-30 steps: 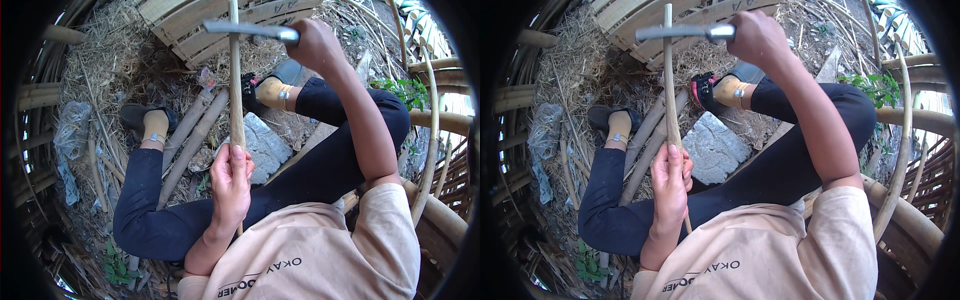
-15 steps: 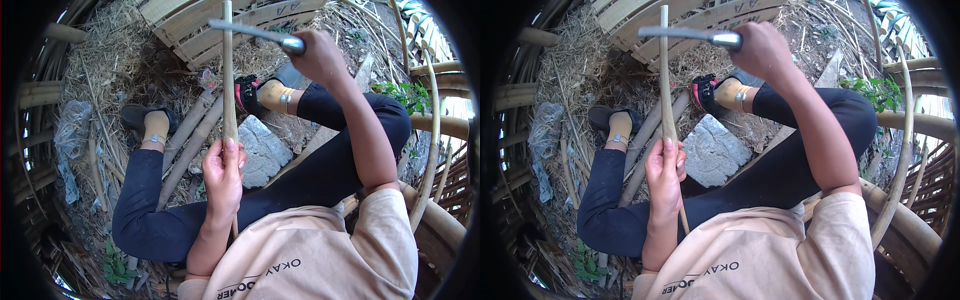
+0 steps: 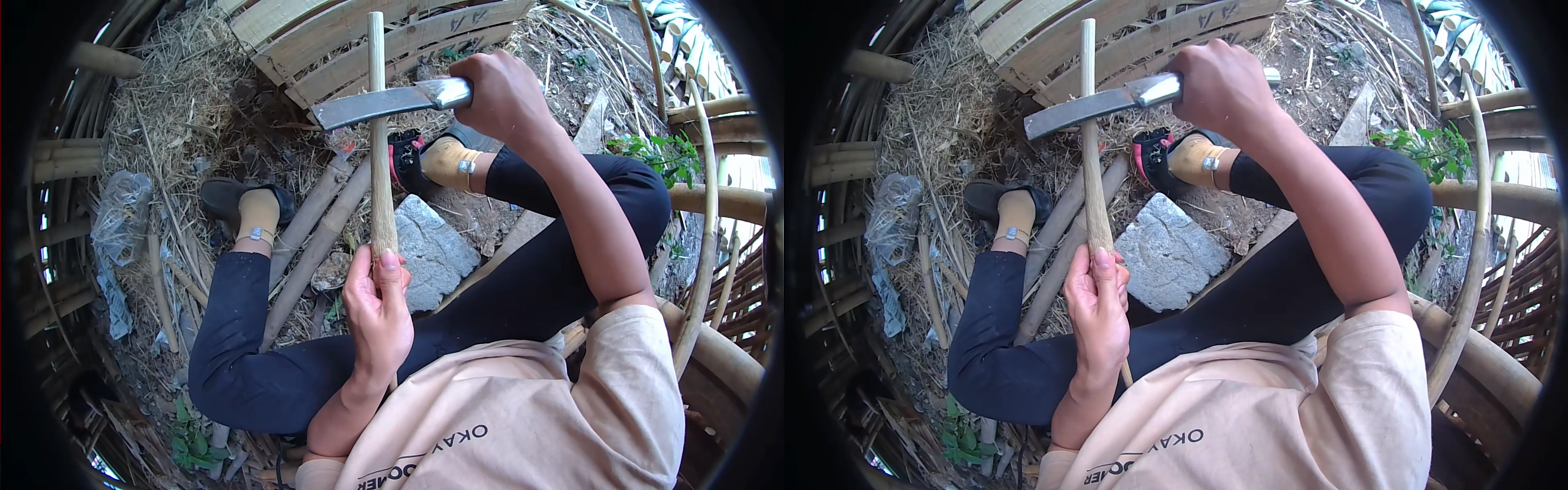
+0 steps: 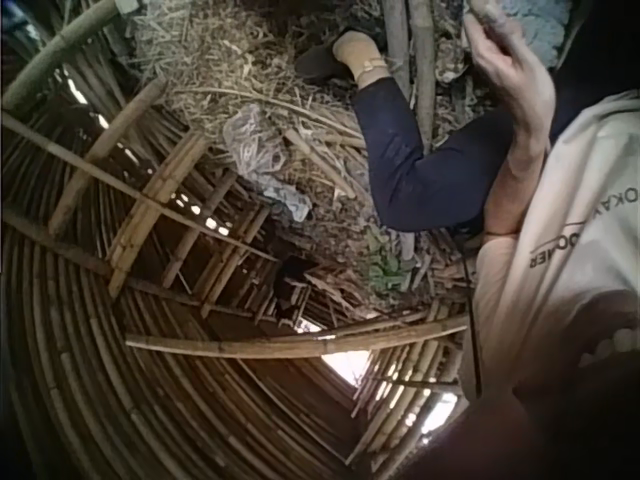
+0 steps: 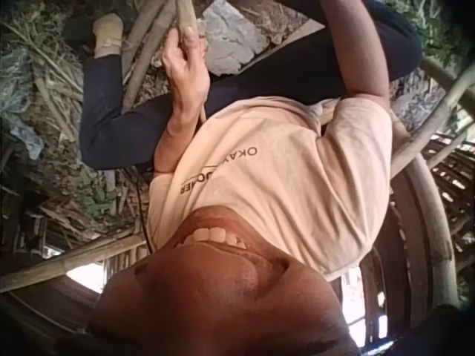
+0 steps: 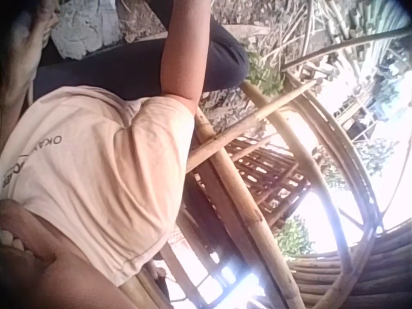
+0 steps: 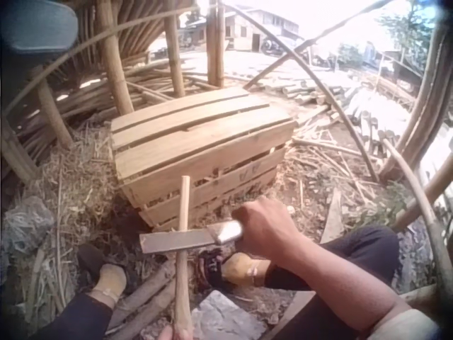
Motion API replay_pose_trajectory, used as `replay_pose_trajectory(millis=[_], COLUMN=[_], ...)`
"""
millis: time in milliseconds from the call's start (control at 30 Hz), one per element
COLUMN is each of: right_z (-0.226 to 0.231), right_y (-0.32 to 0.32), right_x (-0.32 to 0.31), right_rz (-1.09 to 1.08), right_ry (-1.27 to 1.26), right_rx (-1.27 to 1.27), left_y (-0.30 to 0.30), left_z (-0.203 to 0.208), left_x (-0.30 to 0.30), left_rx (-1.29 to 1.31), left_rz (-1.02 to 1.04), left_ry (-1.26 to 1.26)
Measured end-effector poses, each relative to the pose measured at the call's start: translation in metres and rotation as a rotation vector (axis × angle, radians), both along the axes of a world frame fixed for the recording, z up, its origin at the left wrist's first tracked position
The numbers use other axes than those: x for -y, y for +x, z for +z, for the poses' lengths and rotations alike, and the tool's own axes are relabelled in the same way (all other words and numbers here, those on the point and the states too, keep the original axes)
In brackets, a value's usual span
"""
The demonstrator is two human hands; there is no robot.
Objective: The person shaves a bamboo rod using a metal scraping tool, smoothing the surface and knots while holding the rod steady between their legs.
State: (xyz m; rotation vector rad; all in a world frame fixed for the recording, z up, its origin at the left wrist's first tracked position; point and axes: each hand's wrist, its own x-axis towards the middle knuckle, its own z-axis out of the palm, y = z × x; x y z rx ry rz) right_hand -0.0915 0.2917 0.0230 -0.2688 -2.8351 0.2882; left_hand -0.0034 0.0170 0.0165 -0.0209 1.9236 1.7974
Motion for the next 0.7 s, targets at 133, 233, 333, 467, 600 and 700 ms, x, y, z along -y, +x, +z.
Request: replay_pose_trajectory(millis=[133,233,333,467,600,700], right_z=[0.007,0.003,-0.001,0.009,0.014,0.008], right_y=[-0.013,-0.01,-0.01,-0.012,-0.018,0.0], right_x=[-0.035,-0.036,-0.038,-0.037,-0.085,-0.126], right_rz=[-0.113,-0.121,-0.125,-0.145,-0.545,-0.567], right_ry=[0.1,0.135,0.121,0.111,-0.001,0.069], right_rx=[-0.022,-0.011,-0.069,-0.019,0.082,0.029], left_y=[0.006,0.0,0.001,0.002,0.021,0.01], left_z=[-0.011,-0.02,-0.019,-0.012,-0.002,-0.006], left_x=[-0.006,-0.008,-0.01,-0.008,-0.008,-0.008], left_rx=[-0.038,-0.016,0.003,0.018,-0.032,0.006], left_rz=[-0.018,-0.025,-0.025,-0.027,-0.053,-0.043], left_ry=[0.028,0.009,0.048,0.027,0.053,0.098])
